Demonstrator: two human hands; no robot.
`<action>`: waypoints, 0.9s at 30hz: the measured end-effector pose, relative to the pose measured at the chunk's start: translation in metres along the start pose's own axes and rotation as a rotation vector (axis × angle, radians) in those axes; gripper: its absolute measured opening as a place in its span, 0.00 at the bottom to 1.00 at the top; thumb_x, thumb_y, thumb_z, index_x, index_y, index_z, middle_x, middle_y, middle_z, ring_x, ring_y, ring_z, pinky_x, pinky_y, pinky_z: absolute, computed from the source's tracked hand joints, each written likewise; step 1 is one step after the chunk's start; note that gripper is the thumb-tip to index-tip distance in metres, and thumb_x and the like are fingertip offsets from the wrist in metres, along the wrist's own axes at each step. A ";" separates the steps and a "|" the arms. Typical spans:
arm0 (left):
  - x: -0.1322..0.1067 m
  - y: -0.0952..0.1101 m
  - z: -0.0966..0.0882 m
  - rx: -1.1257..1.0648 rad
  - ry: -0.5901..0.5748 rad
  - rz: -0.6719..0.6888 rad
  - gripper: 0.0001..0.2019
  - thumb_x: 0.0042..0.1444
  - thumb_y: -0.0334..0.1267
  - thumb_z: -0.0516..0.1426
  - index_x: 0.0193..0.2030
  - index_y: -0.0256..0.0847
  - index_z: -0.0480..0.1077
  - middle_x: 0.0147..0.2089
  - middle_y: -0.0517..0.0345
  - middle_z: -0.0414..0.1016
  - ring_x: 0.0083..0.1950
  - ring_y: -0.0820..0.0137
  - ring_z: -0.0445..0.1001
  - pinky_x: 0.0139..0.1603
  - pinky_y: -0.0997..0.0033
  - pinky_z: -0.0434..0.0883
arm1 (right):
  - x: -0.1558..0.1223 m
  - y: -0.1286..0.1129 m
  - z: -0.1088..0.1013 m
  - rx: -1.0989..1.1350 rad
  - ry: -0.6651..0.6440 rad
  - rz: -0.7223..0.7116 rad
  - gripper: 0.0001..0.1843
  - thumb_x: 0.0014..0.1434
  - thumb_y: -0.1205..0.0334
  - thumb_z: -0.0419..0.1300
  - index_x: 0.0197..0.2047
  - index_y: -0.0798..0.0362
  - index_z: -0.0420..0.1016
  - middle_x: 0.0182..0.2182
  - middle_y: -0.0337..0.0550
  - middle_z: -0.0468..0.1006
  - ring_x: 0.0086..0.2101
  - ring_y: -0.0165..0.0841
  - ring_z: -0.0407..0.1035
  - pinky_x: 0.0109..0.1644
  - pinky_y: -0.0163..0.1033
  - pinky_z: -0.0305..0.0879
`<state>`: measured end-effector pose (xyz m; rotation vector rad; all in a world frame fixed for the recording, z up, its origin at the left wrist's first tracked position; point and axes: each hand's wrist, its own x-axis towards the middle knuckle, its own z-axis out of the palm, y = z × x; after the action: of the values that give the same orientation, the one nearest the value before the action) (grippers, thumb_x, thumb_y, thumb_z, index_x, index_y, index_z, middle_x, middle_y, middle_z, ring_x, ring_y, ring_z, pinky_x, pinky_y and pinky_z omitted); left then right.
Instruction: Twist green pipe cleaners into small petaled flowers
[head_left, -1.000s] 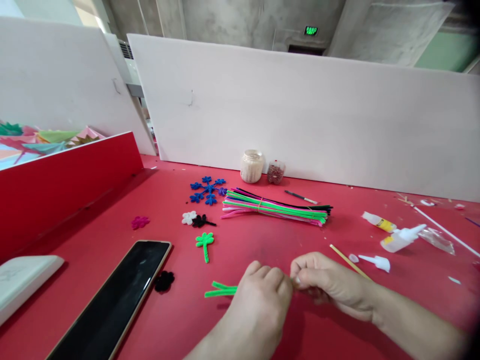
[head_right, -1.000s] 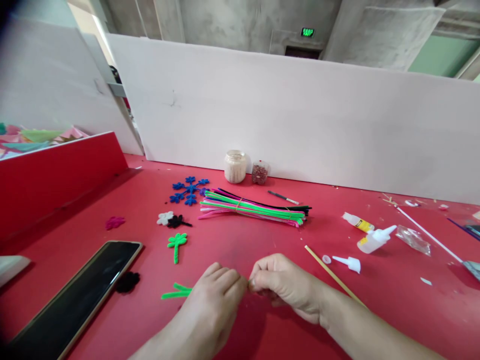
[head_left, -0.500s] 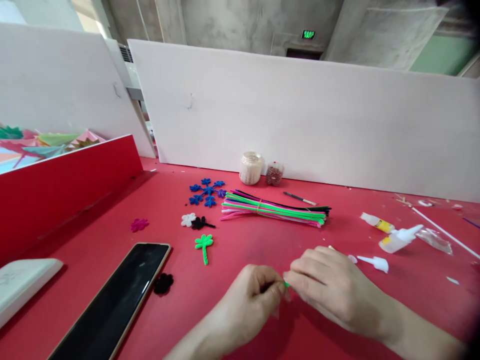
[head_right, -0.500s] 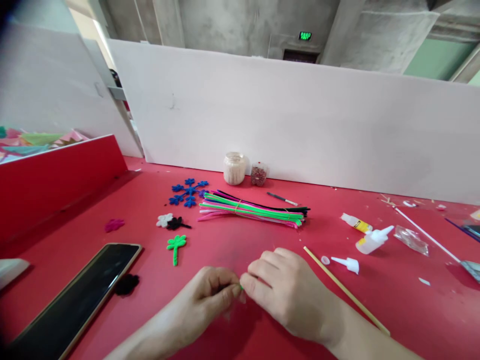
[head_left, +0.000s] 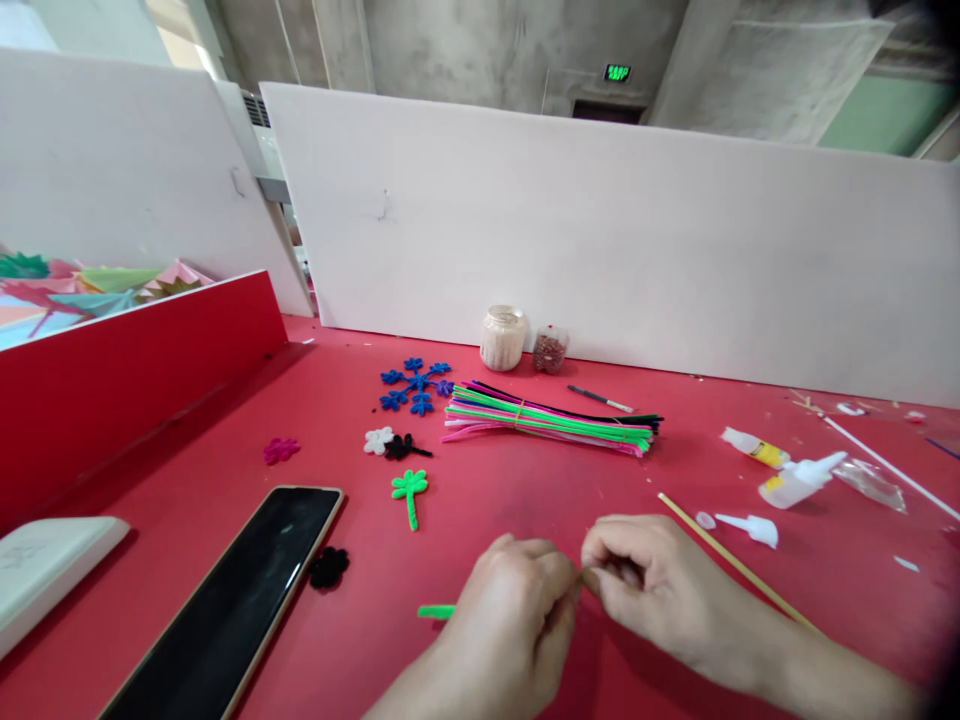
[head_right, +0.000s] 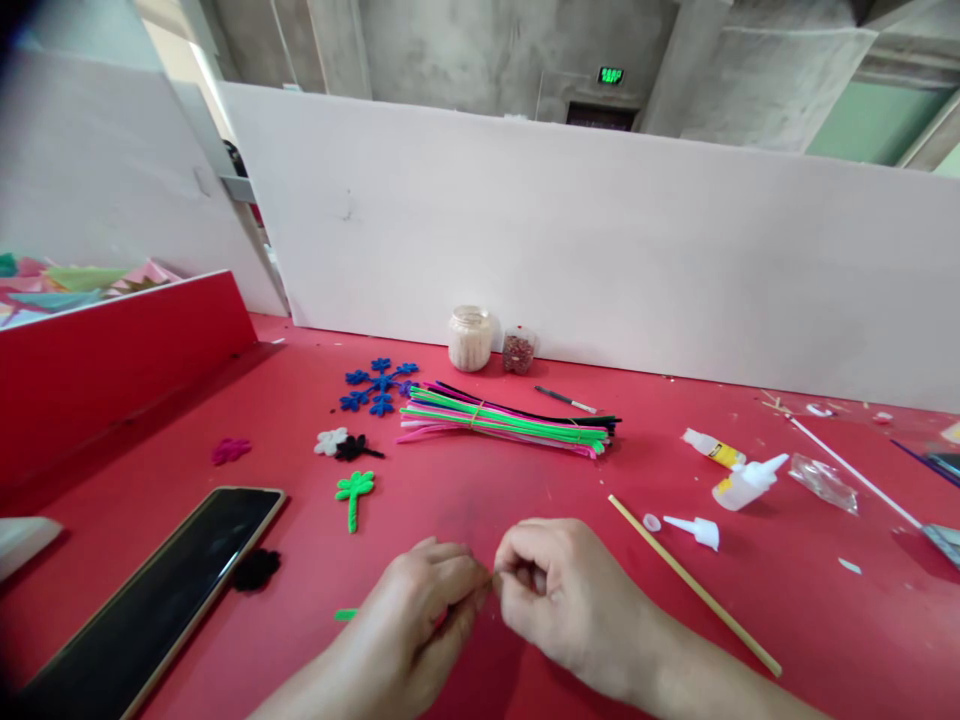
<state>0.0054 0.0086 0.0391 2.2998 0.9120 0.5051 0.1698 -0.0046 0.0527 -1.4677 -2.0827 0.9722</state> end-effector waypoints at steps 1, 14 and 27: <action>0.000 0.000 0.003 0.070 0.016 0.017 0.07 0.46 0.24 0.46 0.22 0.37 0.59 0.23 0.60 0.63 0.25 0.74 0.59 0.28 0.74 0.56 | 0.003 0.002 0.001 0.153 -0.036 0.116 0.08 0.49 0.71 0.49 0.20 0.54 0.60 0.17 0.32 0.56 0.20 0.25 0.51 0.23 0.32 0.47; 0.004 -0.013 0.001 -0.788 0.552 -0.299 0.08 0.53 0.36 0.52 0.27 0.37 0.68 0.22 0.60 0.65 0.24 0.74 0.62 0.26 0.76 0.59 | 0.032 -0.015 -0.008 0.484 0.055 0.074 0.07 0.54 0.60 0.55 0.33 0.56 0.68 0.27 0.37 0.66 0.28 0.27 0.58 0.32 0.32 0.55; 0.006 -0.009 0.019 -1.377 0.578 -0.517 0.08 0.46 0.38 0.59 0.33 0.38 0.75 0.33 0.54 0.74 0.37 0.70 0.69 0.36 0.76 0.63 | 0.015 0.000 0.052 0.698 0.061 0.047 0.14 0.54 0.63 0.51 0.19 0.54 0.55 0.17 0.30 0.49 0.21 0.24 0.43 0.22 0.32 0.43</action>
<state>0.0153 0.0113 0.0199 0.6523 0.8995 1.1160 0.1296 -0.0060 0.0168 -1.1501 -1.4358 1.4553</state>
